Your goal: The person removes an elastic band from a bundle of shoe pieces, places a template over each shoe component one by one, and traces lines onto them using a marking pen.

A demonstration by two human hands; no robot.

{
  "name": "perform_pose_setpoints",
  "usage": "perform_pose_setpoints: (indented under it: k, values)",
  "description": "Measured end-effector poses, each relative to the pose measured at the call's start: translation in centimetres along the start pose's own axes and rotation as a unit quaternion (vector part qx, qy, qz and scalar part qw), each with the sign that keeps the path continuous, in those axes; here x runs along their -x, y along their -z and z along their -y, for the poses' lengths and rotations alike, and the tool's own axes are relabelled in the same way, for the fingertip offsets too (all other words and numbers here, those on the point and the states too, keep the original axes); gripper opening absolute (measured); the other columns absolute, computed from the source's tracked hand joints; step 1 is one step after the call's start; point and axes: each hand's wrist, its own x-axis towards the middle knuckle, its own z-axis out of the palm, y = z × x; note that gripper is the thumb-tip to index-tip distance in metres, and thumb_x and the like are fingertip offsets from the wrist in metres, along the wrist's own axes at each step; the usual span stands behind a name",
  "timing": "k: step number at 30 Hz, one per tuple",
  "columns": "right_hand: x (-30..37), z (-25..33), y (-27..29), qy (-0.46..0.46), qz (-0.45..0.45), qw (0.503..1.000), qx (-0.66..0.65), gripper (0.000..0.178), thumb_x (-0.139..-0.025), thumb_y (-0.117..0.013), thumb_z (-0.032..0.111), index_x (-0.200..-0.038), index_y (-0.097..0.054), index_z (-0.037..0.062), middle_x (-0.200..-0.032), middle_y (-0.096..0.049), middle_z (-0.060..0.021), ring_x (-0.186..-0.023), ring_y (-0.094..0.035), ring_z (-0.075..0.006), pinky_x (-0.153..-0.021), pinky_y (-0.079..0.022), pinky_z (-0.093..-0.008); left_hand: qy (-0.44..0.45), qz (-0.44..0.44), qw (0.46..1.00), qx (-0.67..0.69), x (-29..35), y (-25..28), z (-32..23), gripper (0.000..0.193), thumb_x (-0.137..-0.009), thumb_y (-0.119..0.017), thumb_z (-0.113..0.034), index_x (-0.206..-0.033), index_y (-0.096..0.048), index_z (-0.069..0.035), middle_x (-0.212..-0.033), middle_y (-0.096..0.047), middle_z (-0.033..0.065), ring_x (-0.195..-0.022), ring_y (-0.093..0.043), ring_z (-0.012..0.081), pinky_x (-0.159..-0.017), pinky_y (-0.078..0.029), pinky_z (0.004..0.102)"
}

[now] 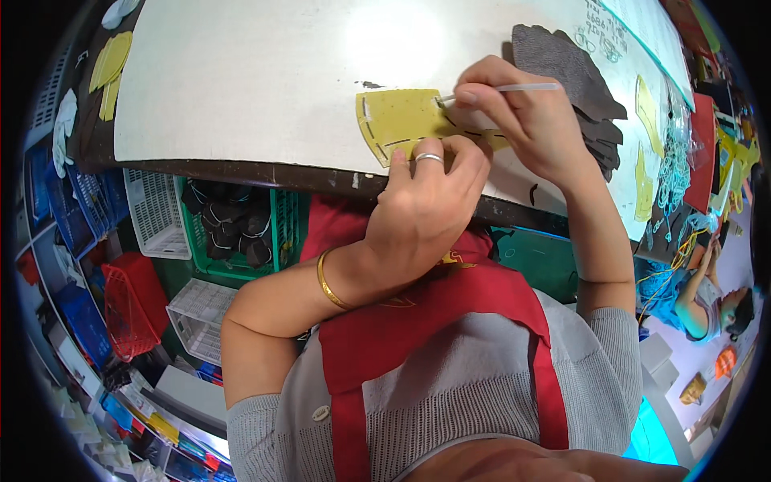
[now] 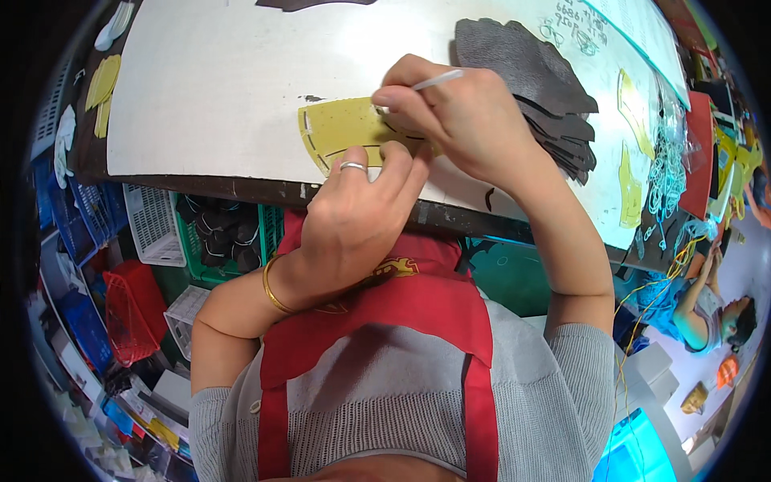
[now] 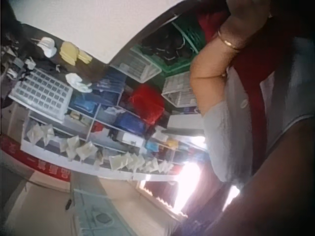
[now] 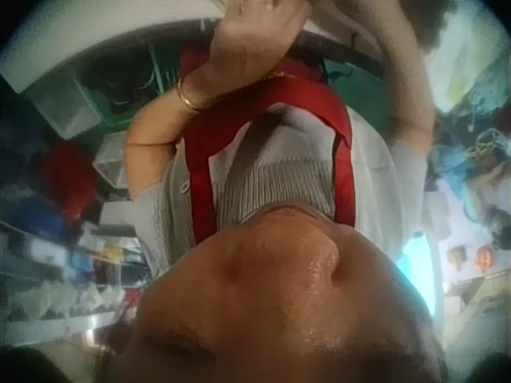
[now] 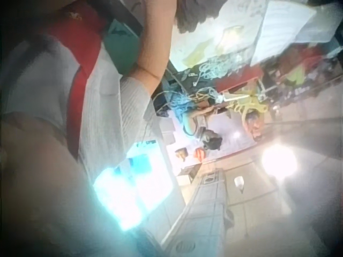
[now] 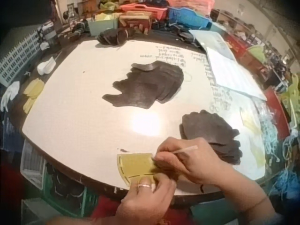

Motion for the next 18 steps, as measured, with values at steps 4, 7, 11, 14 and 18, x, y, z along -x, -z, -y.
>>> perform_pose_setpoints:
  k: [4, 7, 11, 14, 18]
  values:
    - [0.8, -0.1, 0.5, 0.041, 0.013, 0.995, 0.091, 0.024, -0.101, -0.063, 0.029, -0.096, -0.067, 0.0065, -0.078, -0.067, -0.014, -0.071, -0.067, -0.0329, -0.063, -0.052, -0.0398, 0.016, 0.008, 1.0, 0.02, -0.2, 0.1, -0.1, 0.029, -0.088, -0.059, -0.021, -0.11, -0.068, -0.004, -0.1, -0.054, 0.0079, -0.081, -0.053, 0.0211, -0.071, -0.053, 0.0335]
    - [2.8, -1.4, 1.4, 0.102, -0.023, 0.987, 0.124, 0.025, -0.1, -0.064, 0.031, -0.089, -0.062, 0.0086, -0.068, -0.063, -0.0113, -0.066, -0.067, -0.0317, -0.058, -0.051, -0.0426, 0.024, 0.013, 0.999, 0.027, -0.2, 0.3, 0.0, 0.03, -0.088, -0.06, -0.02, -0.113, -0.069, -0.007, -0.098, -0.055, 0.0064, -0.079, -0.052, 0.0209, -0.07, -0.052, 0.0328]
    - [5.0, -1.9, 2.1, 0.065, -0.061, 0.983, 0.158, 0.026, -0.1, -0.065, 0.03, -0.091, -0.059, 0.006, -0.069, -0.061, -0.0112, -0.064, -0.064, -0.0329, -0.059, -0.051, -0.0438, 0.027, -0.005, 0.999, 0.031, -0.4, -0.2, 0.2, 0.031, -0.088, -0.061, -0.019, -0.117, -0.07, -0.013, -0.094, -0.054, 0.004, -0.077, -0.053, 0.0206, -0.068, -0.051, 0.0316]
    - [4.7, -1.2, 2.0, 0.024, -0.057, 0.989, 0.132, 0.024, -0.101, -0.064, 0.026, -0.09, -0.058, 0.0055, -0.071, -0.062, -0.0118, -0.065, -0.065, -0.0344, -0.06, -0.05, -0.0463, 0.024, -0.016, 1.0, -0.006, -0.6, 0.2, 0.3, 0.032, -0.087, -0.061, -0.017, -0.117, -0.071, -0.014, -0.093, -0.055, 0.0029, -0.074, -0.053, 0.0195, -0.064, -0.05, 0.0295]
    - [2.4, 0.2, 0.3, -0.065, -0.06, 0.993, 0.083, 0.024, -0.103, -0.058, 0.025, -0.099, -0.067, 0.0039, -0.089, -0.071, -0.013, -0.081, -0.068, -0.0362, -0.071, -0.054, -0.0436, 0.017, -0.039, 0.999, -0.003, -0.6, 0.1, 0.8, 0.037, -0.082, -0.062, -0.013, -0.117, -0.072, -0.015, -0.092, -0.06, -0.0011, -0.072, -0.055, 0.0189, -0.054, -0.048, 0.0255]
